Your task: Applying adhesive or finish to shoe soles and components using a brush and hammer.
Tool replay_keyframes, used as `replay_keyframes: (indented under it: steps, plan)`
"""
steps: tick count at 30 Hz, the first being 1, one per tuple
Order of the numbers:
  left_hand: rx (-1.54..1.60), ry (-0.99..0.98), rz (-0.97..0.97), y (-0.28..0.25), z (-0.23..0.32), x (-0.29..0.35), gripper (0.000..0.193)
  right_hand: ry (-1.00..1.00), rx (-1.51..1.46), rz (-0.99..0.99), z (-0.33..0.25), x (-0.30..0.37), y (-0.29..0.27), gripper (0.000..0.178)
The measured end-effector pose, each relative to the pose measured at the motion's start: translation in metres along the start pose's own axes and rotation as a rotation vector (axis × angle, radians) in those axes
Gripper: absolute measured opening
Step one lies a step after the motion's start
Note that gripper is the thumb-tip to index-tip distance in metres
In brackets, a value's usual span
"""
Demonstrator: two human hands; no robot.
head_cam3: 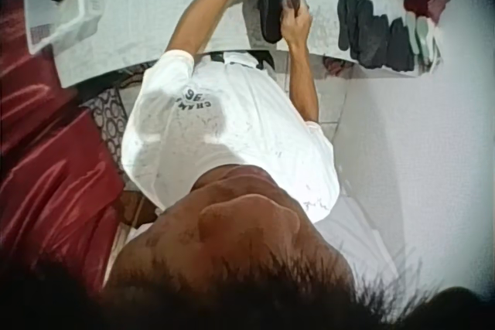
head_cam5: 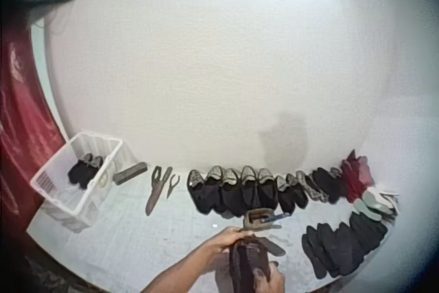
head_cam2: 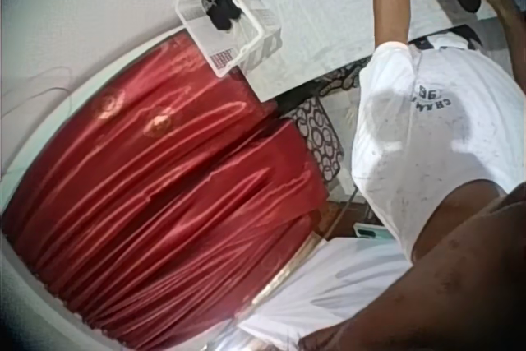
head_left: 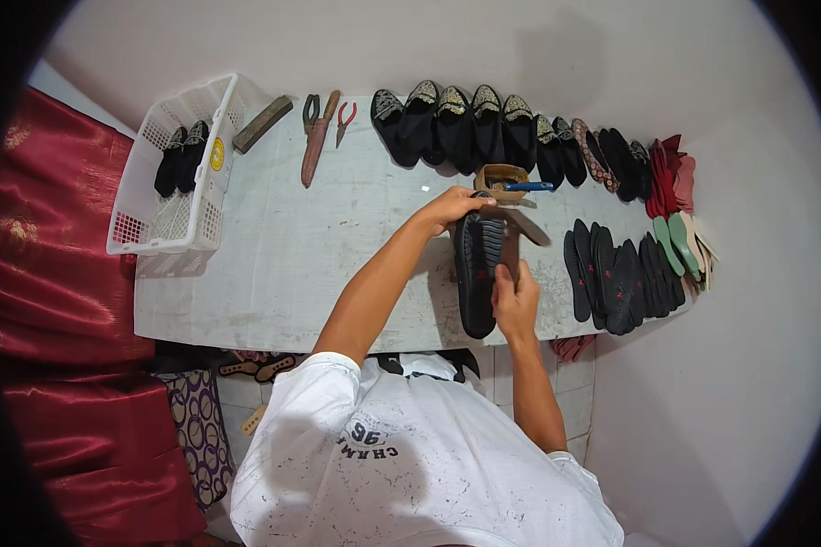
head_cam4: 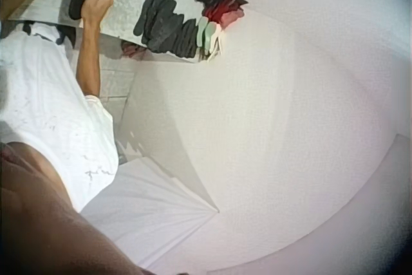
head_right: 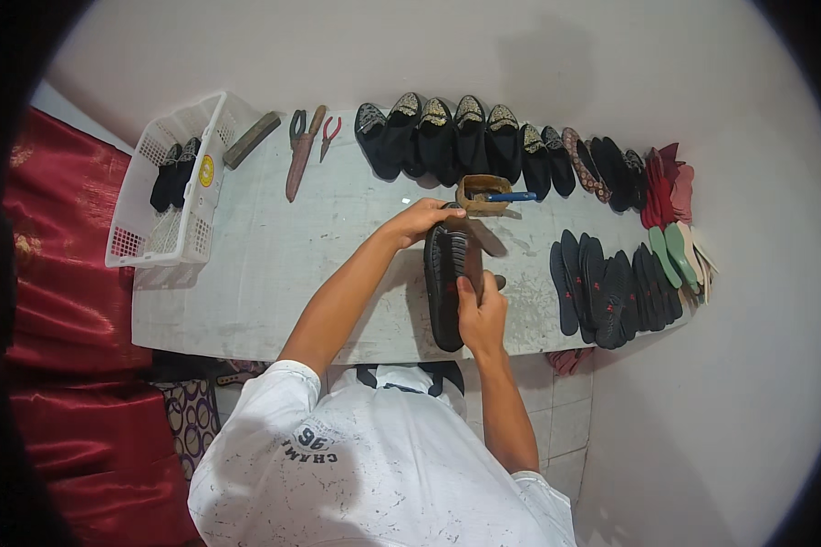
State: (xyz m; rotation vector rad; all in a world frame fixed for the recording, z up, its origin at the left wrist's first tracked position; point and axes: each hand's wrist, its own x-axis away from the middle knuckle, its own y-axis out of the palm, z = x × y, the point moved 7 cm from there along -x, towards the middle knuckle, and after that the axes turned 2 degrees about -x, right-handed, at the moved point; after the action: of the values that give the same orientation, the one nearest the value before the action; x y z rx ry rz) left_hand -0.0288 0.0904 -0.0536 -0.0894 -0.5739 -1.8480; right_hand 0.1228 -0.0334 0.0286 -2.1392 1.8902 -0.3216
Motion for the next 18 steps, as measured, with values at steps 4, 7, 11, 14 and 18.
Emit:
replay_keyframes:
  steps: [4, 7, 11, 14, 18]
  plan:
    - [-0.009, -0.003, 0.045, 0.001, 0.004, 0.006, 0.026, -0.294, -0.186, 0.083, -0.062, 0.012, -0.015, 0.033]
    - [0.025, 0.029, 0.024, 0.0, 0.002, 0.004, 0.024, -0.401, -0.081, 0.14, -0.058, 0.022, -0.009, 0.029]
    - [-0.016, 0.046, 0.024, 0.007, 0.007, 0.006, 0.024, -0.005, 0.246, -0.021, -0.011, 0.016, 0.015, 0.025]
    - [-0.046, 0.047, 0.051, 0.006, 0.007, 0.007, 0.024, -0.08, 0.274, -0.014, -0.02, 0.009, 0.005, 0.029]
    - [-0.031, 0.114, 0.044, 0.006, 0.008, 0.008, 0.025, 0.076, 0.053, -0.027, -0.018, 0.013, -0.007, 0.032]
